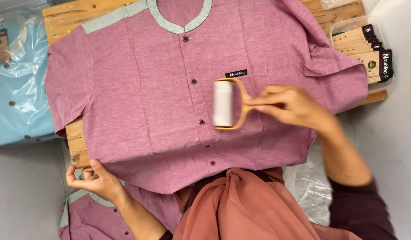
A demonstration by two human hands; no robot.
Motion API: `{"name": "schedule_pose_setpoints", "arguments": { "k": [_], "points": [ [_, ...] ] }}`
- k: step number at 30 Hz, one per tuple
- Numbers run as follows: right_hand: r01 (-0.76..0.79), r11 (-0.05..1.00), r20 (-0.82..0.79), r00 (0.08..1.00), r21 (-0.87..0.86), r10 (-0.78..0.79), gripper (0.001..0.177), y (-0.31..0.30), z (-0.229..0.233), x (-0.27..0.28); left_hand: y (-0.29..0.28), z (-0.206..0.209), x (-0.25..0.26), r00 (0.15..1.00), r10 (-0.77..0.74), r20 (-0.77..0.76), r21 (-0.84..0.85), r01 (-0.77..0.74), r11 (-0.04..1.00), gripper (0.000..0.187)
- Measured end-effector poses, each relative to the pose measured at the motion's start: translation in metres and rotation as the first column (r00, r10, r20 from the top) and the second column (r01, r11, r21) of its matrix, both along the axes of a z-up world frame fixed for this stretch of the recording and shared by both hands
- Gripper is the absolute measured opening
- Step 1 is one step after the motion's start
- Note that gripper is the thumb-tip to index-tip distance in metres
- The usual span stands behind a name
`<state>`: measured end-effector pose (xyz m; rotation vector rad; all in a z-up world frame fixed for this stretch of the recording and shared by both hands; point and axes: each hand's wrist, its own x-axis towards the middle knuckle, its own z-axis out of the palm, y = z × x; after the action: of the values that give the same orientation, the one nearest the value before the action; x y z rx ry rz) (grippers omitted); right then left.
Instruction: A person uses a lint roller to clean a pink shirt on a wooden workbench.
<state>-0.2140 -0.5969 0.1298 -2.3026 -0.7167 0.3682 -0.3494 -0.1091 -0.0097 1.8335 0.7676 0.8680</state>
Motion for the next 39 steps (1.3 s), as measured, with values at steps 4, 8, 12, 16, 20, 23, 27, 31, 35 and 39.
{"name": "schedule_pose_setpoints", "arguments": {
  "k": [4,8,12,16,20,23,27,31,35,39],
  "points": [
    [0.140,0.983,-0.216,0.963,-0.121,-0.164,0.041,-0.107,0.022,-0.031,0.000,0.006,0.001,1.000,0.005,-0.013,0.007,-0.005,1.000,0.044],
    [0.358,0.899,0.011,0.930,-0.254,-0.367,0.036,-0.178,0.009,-0.070,-0.003,0.003,0.002,0.995,0.073,-0.072,0.019,-0.072,0.997,0.046],
    [0.256,0.911,0.332,0.932,-0.324,-0.144,0.035,-0.015,0.073,-0.047,-0.003,-0.006,0.004,0.996,0.052,0.067,0.040,-0.054,0.998,0.034],
    [-0.071,0.939,0.386,0.899,-0.337,0.207,0.037,0.130,0.038,-0.001,0.002,-0.014,0.003,0.986,0.036,0.164,-0.052,-0.028,0.998,0.037],
    [-0.141,0.990,0.462,0.877,-0.013,0.131,0.017,0.265,0.006,0.019,0.000,-0.022,0.002,0.964,-0.040,0.264,-0.079,0.062,0.995,0.040],
    [-0.199,0.979,0.432,0.887,0.043,0.161,0.018,0.318,-0.006,0.022,0.000,-0.026,0.000,0.957,-0.036,0.287,-0.085,0.063,0.994,0.044],
    [-0.213,0.977,0.450,0.872,-0.006,0.193,0.020,0.293,-0.001,0.025,0.004,-0.025,-0.002,0.981,-0.011,0.193,0.018,0.008,1.000,0.044],
    [-0.122,0.951,0.362,0.905,-0.283,0.224,0.020,0.192,0.039,0.019,0.026,0.001,0.008,0.989,0.114,0.090,0.426,-0.141,0.894,0.045],
    [0.024,0.858,0.216,0.971,-0.513,0.102,0.027,0.152,0.066,0.021,0.048,0.045,0.061,0.976,-0.210,0.055,0.570,0.142,0.809,0.031],
    [0.036,0.949,0.326,0.943,-0.313,0.072,0.033,0.193,0.022,0.050,0.058,0.084,0.146,0.774,-0.623,-0.115,0.587,0.559,0.586,0.022]
  ]
}}
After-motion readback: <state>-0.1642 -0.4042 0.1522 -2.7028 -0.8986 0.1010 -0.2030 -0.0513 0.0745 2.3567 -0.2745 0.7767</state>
